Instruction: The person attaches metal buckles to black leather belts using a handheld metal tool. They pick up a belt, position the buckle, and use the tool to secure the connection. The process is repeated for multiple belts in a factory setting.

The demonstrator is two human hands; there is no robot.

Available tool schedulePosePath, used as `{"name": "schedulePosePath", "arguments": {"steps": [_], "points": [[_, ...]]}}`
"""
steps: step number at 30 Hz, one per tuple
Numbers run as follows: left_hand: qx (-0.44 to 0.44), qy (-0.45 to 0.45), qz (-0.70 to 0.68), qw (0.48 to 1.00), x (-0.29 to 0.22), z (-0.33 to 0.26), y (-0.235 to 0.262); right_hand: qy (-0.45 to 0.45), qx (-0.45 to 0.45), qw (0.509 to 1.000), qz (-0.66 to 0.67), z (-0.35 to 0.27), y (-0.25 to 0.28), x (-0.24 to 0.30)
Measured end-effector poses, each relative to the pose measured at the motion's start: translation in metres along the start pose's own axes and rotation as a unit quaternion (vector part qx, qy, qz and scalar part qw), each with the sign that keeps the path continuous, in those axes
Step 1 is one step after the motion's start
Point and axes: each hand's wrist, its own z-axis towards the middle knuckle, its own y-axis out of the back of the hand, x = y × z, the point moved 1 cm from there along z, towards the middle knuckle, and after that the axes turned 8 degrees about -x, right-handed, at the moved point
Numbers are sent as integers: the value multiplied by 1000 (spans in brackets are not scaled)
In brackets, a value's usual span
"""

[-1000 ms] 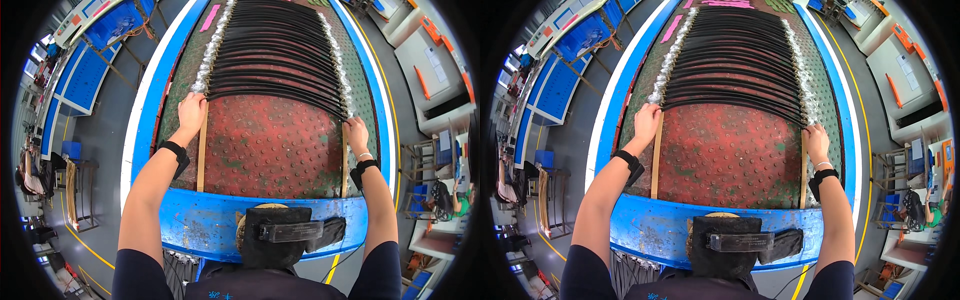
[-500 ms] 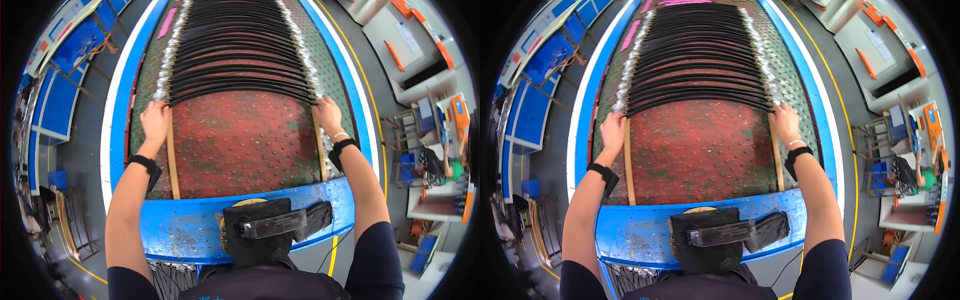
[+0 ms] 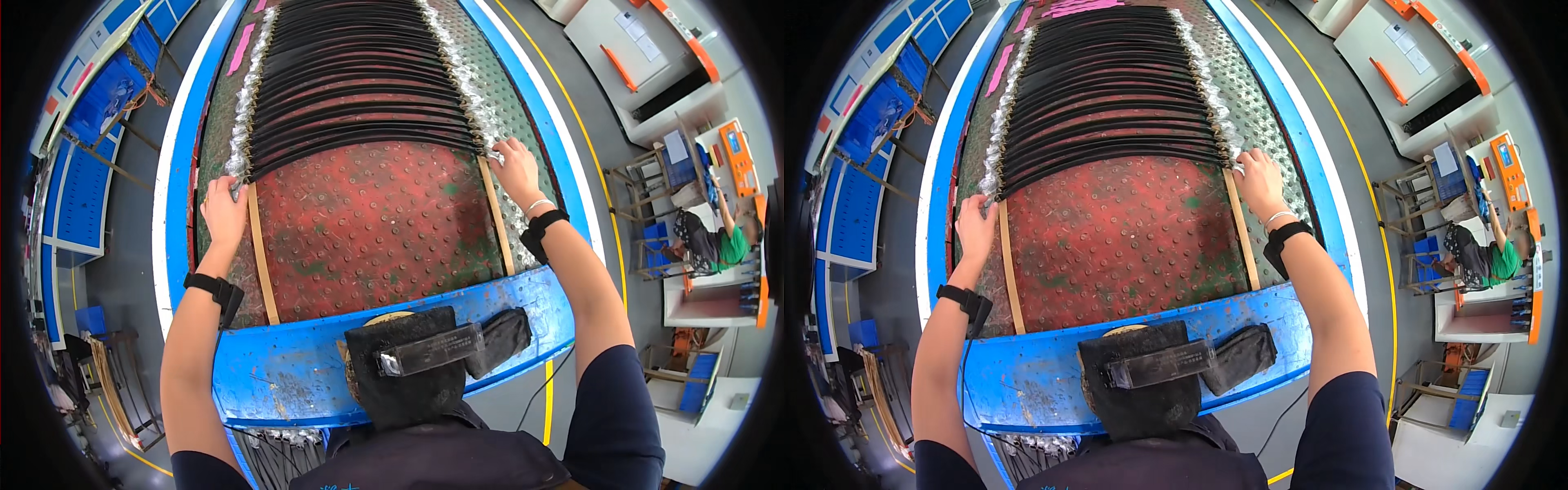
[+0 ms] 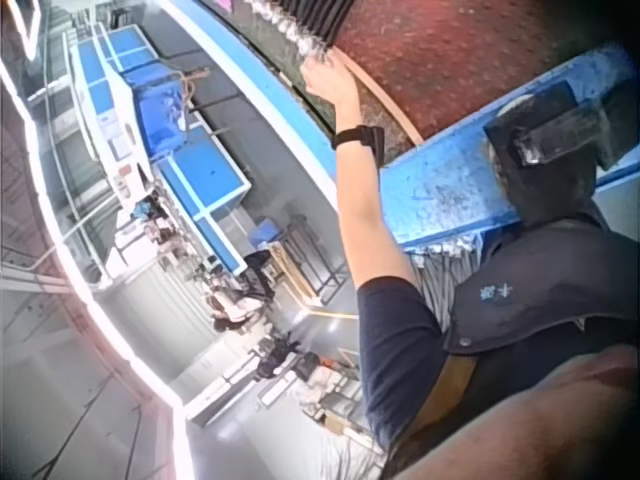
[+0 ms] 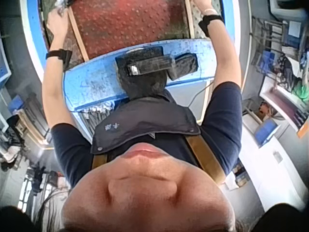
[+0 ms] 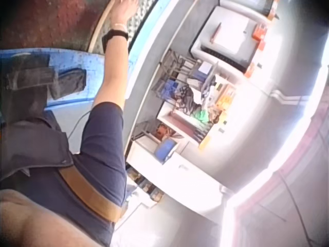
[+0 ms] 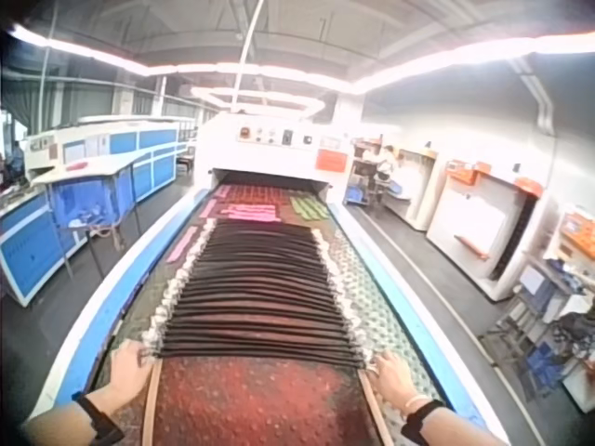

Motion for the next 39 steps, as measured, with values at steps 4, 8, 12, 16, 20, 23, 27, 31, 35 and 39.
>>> {"name": "schedulePosePath", "arguments": {"steps": [4,8,12,16,20,23,27,31,35,39], "points": [[44,25,-77,996,3,-14,35,25,-10,999,39,-18,44,7],[64,23,-150,986,1,-45,99,50,-22,994,94,-50,102,14],[69,75,-172,980,-4,-86,172,7,-28,989,146,-105,157,17],[22,157,-212,964,15,-140,232,-41,-8,975,218,-162,195,34],[-38,245,-244,938,30,-220,273,-53,-34,960,271,-218,215,67],[-75,329,-237,911,44,-289,293,-58,-16,944,324,-242,232,99],[-114,375,-136,910,70,-413,289,-20,13,911,411,-251,252,135],[50,366,115,922,53,-512,275,39,40,877,478,-261,256,157],[127,429,153,881,29,-585,248,70,81,866,488,-272,264,167],[119,372,121,913,-5,-615,218,128,169,862,460,-290,263,167]]}}
